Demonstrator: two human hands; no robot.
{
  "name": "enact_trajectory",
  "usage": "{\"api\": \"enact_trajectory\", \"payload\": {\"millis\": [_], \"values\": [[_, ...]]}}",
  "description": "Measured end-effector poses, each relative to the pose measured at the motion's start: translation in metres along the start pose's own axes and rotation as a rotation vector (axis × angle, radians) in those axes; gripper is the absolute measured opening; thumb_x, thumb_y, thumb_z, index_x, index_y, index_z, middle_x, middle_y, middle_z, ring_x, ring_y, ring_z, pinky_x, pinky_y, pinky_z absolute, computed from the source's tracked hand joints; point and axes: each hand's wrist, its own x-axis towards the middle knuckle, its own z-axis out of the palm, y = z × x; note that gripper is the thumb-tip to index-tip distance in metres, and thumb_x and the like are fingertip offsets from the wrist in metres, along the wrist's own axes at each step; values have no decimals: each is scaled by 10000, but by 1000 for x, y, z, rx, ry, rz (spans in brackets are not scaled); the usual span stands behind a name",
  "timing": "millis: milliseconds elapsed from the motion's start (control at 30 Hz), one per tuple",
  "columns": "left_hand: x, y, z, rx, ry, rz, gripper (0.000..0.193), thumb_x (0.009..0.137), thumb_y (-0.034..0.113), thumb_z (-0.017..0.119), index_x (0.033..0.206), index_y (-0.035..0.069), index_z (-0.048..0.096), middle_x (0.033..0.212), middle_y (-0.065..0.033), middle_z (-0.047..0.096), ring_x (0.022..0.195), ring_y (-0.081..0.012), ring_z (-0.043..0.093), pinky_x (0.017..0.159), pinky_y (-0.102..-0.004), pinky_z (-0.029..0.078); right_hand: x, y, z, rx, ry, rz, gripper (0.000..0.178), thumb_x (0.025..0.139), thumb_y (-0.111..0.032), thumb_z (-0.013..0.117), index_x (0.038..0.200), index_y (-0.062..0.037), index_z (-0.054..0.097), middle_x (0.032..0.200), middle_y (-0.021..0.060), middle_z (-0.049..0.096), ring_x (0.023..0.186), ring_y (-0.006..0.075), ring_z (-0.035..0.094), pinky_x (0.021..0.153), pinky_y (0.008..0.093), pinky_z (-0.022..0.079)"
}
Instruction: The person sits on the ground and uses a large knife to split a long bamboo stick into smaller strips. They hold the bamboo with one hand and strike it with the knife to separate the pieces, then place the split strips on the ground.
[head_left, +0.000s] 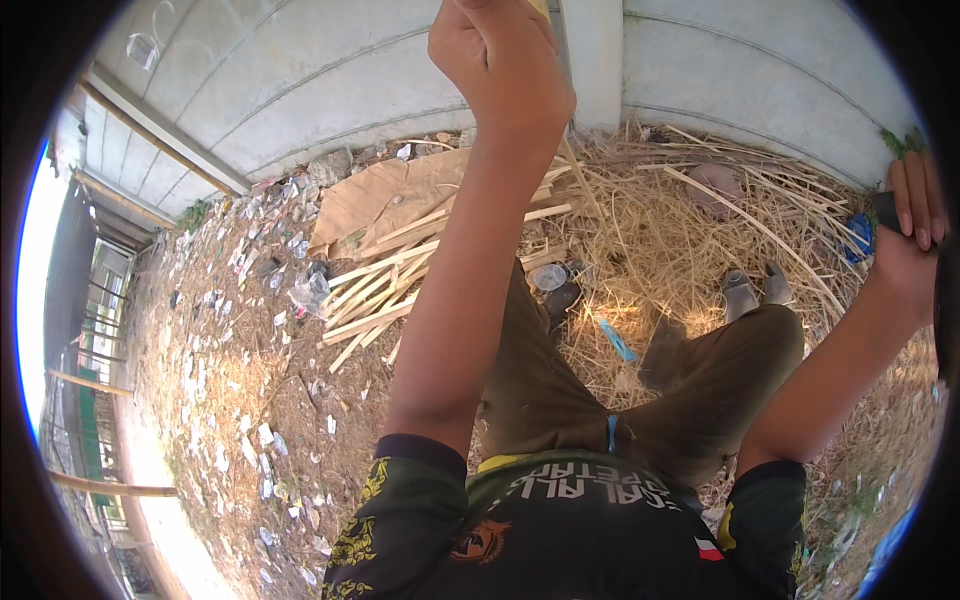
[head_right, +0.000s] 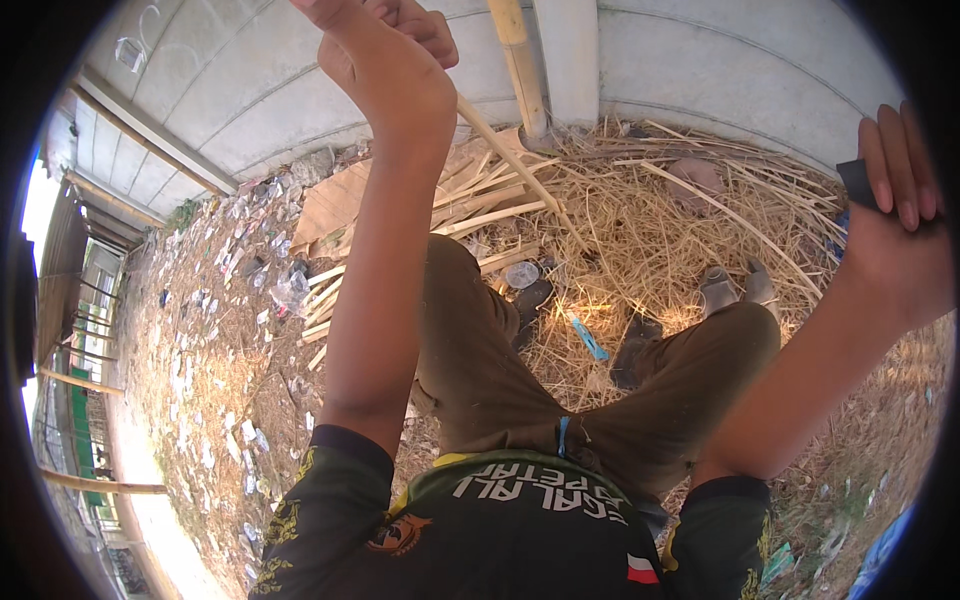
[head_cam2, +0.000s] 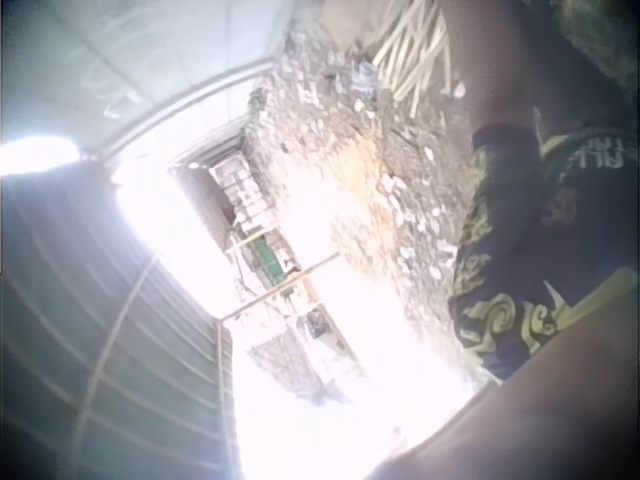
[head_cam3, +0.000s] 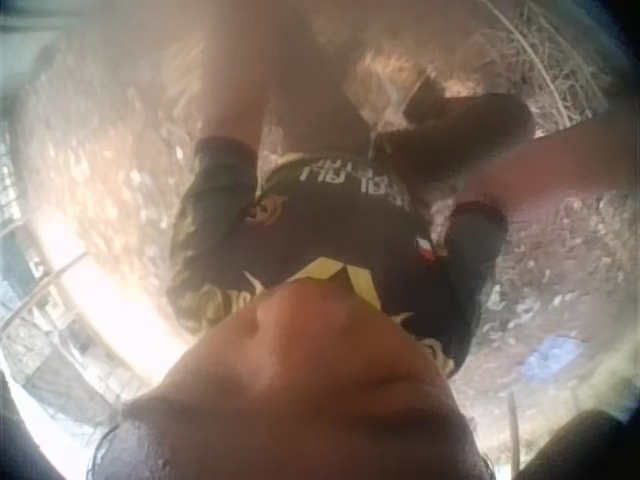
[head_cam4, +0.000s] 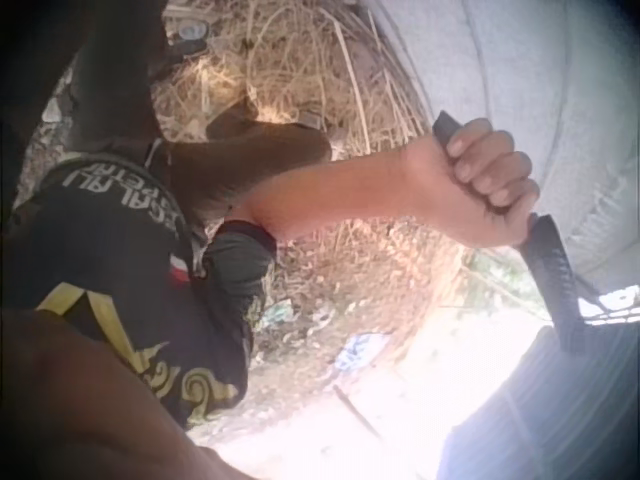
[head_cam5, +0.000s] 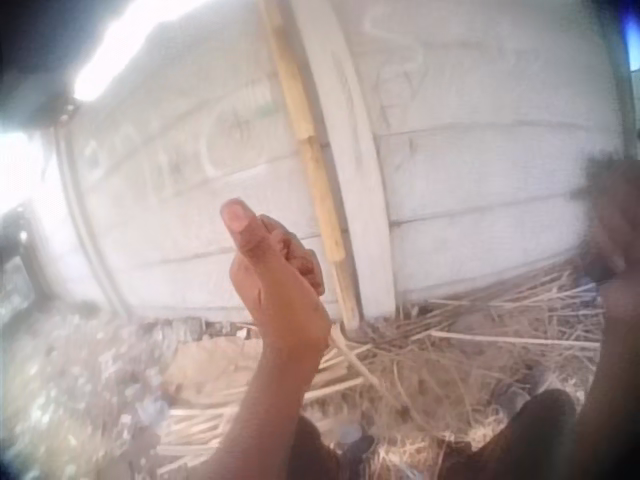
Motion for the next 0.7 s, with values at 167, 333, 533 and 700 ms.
{"api": "enact_trajectory", "payload": {"millis": [167,333,533,700], "values": [[-8,-6,18,196,-91,157,723,857,813,347,638,126,289,509,24,264,424,-80,265,391,-249,201,-207,263,-57,-341,469,442,194,884,-161,518,706,-90,489,543,27,432,442,172,412,524,317,365],[-2,2,-2,306,22,94,778,830,865,291,659,106,286,504,5,248,437,-112,264,416,-274,220,-217,279,-97,-862,366,1189,287,854,-183,589,624,-46,487,489,11,423,356,139,351,389,350,254],[29,7,-55,153,-112,-34,767,804,894,306,664,142,261,528,19,206,480,-115,164,454,-283,163,-37,119,15,-606,222,202,329,903,-176,650,644,-125,455,529,-54,398,449,44,377,423,239,299],[26,16,-74,106,-87,-26,648,851,683,588,640,182,236,526,37,197,464,-97,147,447,-283,132,-55,118,29,-161,290,-250,360,932,-159,575,619,-114,402,515,-8,380,444,83,371,426,263,353]]}}
